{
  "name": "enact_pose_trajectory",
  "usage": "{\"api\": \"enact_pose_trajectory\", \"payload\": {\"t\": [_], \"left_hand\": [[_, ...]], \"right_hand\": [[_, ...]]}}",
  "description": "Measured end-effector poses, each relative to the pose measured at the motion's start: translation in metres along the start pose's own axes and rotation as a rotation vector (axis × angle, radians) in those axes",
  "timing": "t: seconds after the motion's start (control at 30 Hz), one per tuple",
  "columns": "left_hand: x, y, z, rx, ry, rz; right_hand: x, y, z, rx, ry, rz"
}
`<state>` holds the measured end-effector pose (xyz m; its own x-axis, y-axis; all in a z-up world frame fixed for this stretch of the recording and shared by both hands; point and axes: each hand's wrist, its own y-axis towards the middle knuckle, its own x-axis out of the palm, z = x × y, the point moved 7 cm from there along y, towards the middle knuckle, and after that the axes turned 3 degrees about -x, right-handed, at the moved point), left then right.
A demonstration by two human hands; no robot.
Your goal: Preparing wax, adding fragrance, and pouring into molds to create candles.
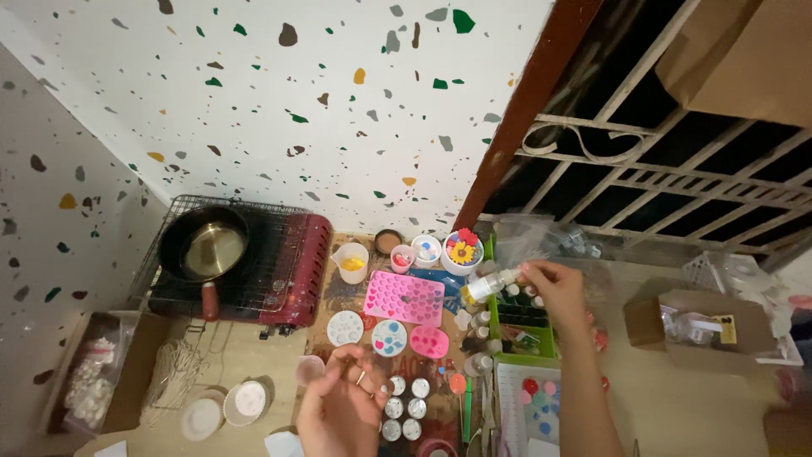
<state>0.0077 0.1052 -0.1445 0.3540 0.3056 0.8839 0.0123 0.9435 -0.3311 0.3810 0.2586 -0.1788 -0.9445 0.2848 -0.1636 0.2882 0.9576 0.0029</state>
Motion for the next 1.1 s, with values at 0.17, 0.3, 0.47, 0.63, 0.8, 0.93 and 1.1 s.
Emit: {"api": "enact_pose_trajectory", "payload": {"t": [0.17,0.3,0.47,0.63,0.8,0.93,1.1], "left_hand": [[-0.01,0.002,0.002,0.025,0.017,0.009],[-0.016,0.004,0.005,0.05,0.012,0.001],[-0.027,0.006,0.007,0.035,0.001,0.054],[-0.036,0.016,0.005,0.036,-0.01,-0.013],[-0.031,0.02,0.009,0.074,-0.039,-0.073],[-0.043,0.026,0.011,0.033,-0.02,-0.01],[-0.034,0.026,0.017,0.117,-0.045,-0.147]], "right_hand": [[-0.006,0.017,0.063,-0.144,-0.48,0.079],[0.009,0.007,0.09,-0.298,-0.893,0.18],[0.023,0.01,0.137,-0.149,-0.974,0.065],[0.032,0.009,0.173,-0.109,-1.024,0.028],[0.035,0.004,0.17,0.103,-0.996,-0.017],[0.028,0.026,0.139,-0.251,-1.069,0.343],[0.038,0.076,0.201,0.116,-1.257,-0.001]]}}
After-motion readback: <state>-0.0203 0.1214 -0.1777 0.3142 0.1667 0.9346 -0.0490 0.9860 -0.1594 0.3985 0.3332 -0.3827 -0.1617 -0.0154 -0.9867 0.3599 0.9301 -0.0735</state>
